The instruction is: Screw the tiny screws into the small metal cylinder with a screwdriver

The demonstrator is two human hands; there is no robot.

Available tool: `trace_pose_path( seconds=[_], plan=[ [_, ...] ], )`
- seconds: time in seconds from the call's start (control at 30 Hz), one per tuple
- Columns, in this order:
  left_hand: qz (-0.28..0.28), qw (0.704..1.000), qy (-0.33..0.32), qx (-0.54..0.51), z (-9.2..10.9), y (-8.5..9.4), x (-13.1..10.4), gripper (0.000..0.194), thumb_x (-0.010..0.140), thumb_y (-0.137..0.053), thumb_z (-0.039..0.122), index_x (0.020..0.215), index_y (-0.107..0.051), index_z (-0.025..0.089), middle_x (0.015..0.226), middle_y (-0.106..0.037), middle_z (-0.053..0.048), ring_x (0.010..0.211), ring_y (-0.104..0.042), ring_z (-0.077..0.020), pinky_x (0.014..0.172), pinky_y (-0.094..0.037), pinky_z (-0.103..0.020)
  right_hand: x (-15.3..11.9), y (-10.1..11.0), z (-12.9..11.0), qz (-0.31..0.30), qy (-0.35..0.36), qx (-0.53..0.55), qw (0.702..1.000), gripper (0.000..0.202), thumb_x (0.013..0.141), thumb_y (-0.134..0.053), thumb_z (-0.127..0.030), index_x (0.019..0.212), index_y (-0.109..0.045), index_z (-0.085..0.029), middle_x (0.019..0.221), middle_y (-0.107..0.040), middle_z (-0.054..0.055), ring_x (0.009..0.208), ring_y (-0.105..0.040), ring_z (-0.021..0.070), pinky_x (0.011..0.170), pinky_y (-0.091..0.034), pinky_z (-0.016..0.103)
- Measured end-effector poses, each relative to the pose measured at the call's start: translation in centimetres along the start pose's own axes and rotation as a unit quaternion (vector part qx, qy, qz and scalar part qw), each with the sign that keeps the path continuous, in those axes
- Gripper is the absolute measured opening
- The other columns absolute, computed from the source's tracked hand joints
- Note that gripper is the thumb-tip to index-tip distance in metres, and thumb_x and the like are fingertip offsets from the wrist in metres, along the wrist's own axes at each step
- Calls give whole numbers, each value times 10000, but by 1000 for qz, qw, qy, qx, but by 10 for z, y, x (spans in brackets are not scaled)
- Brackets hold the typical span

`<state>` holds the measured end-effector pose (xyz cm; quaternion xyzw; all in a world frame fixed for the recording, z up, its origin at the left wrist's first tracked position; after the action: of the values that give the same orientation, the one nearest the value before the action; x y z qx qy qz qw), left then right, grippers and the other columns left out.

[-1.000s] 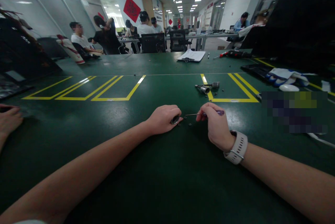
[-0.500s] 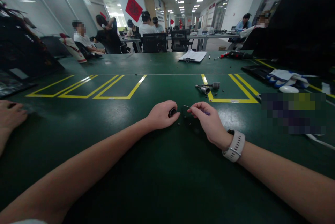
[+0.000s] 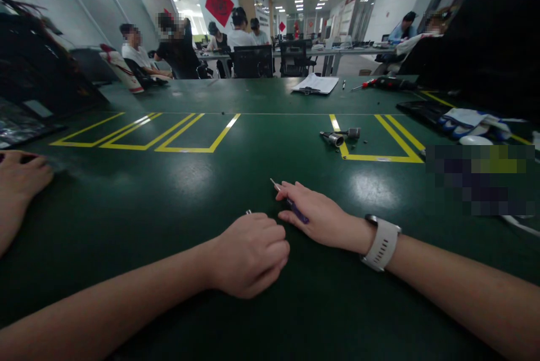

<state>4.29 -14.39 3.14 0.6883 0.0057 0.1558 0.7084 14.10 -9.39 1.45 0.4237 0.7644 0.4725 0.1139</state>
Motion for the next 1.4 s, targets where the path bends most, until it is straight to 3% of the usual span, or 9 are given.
trace_pose_path(
  seconds=[0.13, 0.27, 0.5, 0.6, 0.7, 0.8, 0.9, 1.03, 1.4],
  plan=[
    [28, 992, -120, 27, 37, 0, 0, 153, 766, -481, 217, 712, -598, 135, 615, -499, -32, 517, -401, -145, 478, -304, -318, -16, -13, -32, -94, 122, -4, 988, 293, 878, -492, -202, 1147, -523, -89, 1397, -429, 192, 1342, -333, 231, 1120, -268, 418],
    [46, 978, -203, 30, 58, 0, -4, 136, 737, -540, 235, 695, -626, 139, 578, -465, -16, 501, -415, -142, 466, -324, -319, -42, -12, -49, -151, 174, 23, 973, 430, 906, -458, -235, 1287, -431, -38, 1393, -438, 190, 1345, -327, 191, 1134, -246, 357],
    [21, 986, -168, 12, 62, -4, -13, 141, 692, -594, 303, 730, -656, 182, 604, -512, -21, 526, -444, -148, 452, -371, -333, -81, 2, -57, -178, 146, 30, 973, 250, 832, -585, -191, 1077, -619, -154, 1312, -551, 92, 1276, -439, 190, 1112, -311, 338],
    [41, 988, -147, -32, 53, 0, -8, 130, 716, -558, 276, 723, -630, 168, 604, -509, -23, 508, -423, -146, 445, -370, -335, -88, 13, -51, -124, 112, 72, 983, 360, 779, -640, -170, 1136, -590, -182, 1291, -571, 90, 1241, -484, 206, 1066, -387, 344],
    [26, 996, -29, -80, 33, -1, 1, 109, 754, -507, 241, 720, -579, 167, 623, -523, -29, 531, -433, -151, 487, -390, -337, -87, 28, -27, 1, -14, 193, 981, 328, 784, -637, -198, 1107, -587, -228, 1208, -633, 85, 1153, -565, 214, 990, -455, 377],
    [7, 989, 73, -131, 19, -4, 2, 107, 739, -514, 239, 797, -549, 156, 723, -562, -41, 627, -485, -156, 556, -421, -321, -83, 31, 5, 128, -179, 364, 905, 128, 835, -580, -330, 787, -646, -231, 771, -708, 25, 814, -664, 174, 818, -527, 339],
    [0, 977, 113, -180, 12, -7, 1, 180, 721, -522, 199, 893, -527, 145, 837, -573, -56, 712, -504, -153, 625, -443, -306, -80, 25, 22, 207, -275, 462, 817, 425, 829, -563, -420, 462, -520, -210, 384, -421, -37, 554, -553, 138, 708, -515, 307],
    [-3, 964, 156, -217, 4, -11, 1, 244, 764, -493, 156, 1007, -508, 145, 950, -557, -79, 802, -517, -158, 687, -459, -297, -78, 18, 22, 211, -281, 513, 783, 489, 836, -547, -419, 400, -474, -210, 357, -327, -48, 457, -434, 116, 642, -489, 306],
    [34, 977, 181, -109, -4, -9, -1, 267, 838, -558, 300, 1078, -542, 184, 1005, -591, -68, 928, -518, -201, 839, -427, -375, -87, 13, 17, 179, -275, 459, 825, 493, 815, -556, -480, 402, -493, -217, 421, -392, -24, 493, -466, 132, 601, -481, 317]
  ],
)
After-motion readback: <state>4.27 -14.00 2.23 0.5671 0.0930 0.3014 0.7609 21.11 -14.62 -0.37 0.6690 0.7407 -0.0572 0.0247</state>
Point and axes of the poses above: each hand's wrist, its own x-axis towards the middle knuckle, its own y-axis out of the back of the hand, z = x × y, the point moved 6 cm from there along x, towards the middle knuckle
